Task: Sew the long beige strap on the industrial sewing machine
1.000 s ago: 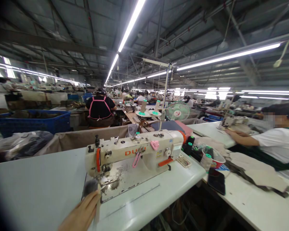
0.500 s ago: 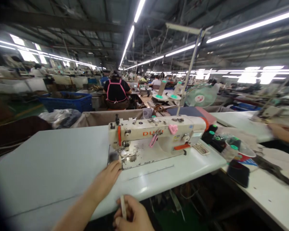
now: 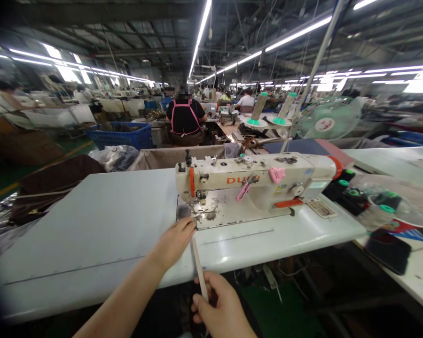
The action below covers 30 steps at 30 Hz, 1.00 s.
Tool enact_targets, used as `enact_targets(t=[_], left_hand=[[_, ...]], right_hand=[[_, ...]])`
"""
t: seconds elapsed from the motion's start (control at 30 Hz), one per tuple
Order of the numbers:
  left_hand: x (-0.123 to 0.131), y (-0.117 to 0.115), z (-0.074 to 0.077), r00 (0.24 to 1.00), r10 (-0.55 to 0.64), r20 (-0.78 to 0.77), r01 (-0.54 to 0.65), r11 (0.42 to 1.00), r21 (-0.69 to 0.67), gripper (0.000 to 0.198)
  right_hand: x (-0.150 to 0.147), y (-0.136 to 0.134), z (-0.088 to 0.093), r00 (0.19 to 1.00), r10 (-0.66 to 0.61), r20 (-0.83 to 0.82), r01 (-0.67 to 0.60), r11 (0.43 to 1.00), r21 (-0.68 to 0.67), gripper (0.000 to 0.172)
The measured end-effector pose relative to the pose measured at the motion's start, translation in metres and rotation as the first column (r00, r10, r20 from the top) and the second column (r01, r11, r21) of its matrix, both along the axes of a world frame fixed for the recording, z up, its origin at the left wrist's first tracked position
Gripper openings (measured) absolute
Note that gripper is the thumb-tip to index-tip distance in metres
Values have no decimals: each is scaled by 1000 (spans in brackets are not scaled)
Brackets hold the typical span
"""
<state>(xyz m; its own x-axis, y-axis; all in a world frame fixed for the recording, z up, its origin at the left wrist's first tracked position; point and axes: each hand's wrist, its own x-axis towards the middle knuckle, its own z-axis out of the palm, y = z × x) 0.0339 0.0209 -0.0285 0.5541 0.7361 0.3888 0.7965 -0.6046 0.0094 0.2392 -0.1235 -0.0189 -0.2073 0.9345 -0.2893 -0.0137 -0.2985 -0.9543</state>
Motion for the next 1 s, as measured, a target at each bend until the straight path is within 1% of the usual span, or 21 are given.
enact_targets(t=[0.1, 0.2, 0.27, 0.33, 0.37, 0.43, 0.5, 0.57, 0.6, 0.67, 0.77, 0.83, 0.9, 1.0], left_hand=[[0, 1, -3, 1000, -2, 17, 2, 1000, 17, 22], [0, 0, -1, 997, 18, 72, -19, 1000, 15, 24], [0, -3, 5, 993, 42, 114, -43, 999, 7, 35], [0, -6, 12, 986, 58, 159, -59, 998, 4, 51], [0, -8, 15, 983, 51, 175, -54, 998, 11, 57], [0, -11, 22, 984, -12, 179, 5, 999, 38, 60], [0, -13, 27, 982, -112, 153, 102, 992, 72, 54], [0, -13, 28, 975, -173, 139, 161, 982, 94, 41], [0, -12, 27, 974, -170, 147, 156, 983, 100, 35], [-1, -11, 23, 977, -112, 179, 98, 991, 86, 31], [-2, -9, 18, 979, -20, 204, 14, 1000, 28, 35], [-2, -9, 18, 980, -4, 201, 3, 1000, 4, 33], [-1, -9, 20, 980, -6, 197, 6, 1000, 0, 28], [-2, -7, 20, 982, -5, 188, 4, 1000, 10, 24]], right_hand=[[10, 0, 9, 981, -35, 193, 9, 991, 136, 42], [17, 1, 15, 927, -109, 359, 2, 958, 288, 40], [18, 0, 16, 908, -91, 409, -54, 943, 330, 36], [18, 0, 16, 906, -52, 421, -101, 938, 333, 34], [17, 0, 15, 908, -34, 417, -115, 938, 328, 34], [15, 1, 11, 914, -7, 406, -138, 935, 326, 36], [15, 4, 8, 911, 13, 411, -169, 923, 346, 38], [15, 7, 9, 897, 5, 443, -190, 908, 373, 37], [16, 7, 11, 885, -6, 466, -194, 904, 381, 36], [18, 8, 19, 861, -24, 507, -195, 907, 373, 35], [20, 5, 32, 850, -31, 526, -195, 909, 368, 33], [21, 3, 38, 857, -65, 512, -174, 898, 405, 31], [22, 3, 40, 854, -117, 507, -152, 876, 458, 32], [24, 5, 40, 815, -168, 554, -163, 852, 498, 36]])
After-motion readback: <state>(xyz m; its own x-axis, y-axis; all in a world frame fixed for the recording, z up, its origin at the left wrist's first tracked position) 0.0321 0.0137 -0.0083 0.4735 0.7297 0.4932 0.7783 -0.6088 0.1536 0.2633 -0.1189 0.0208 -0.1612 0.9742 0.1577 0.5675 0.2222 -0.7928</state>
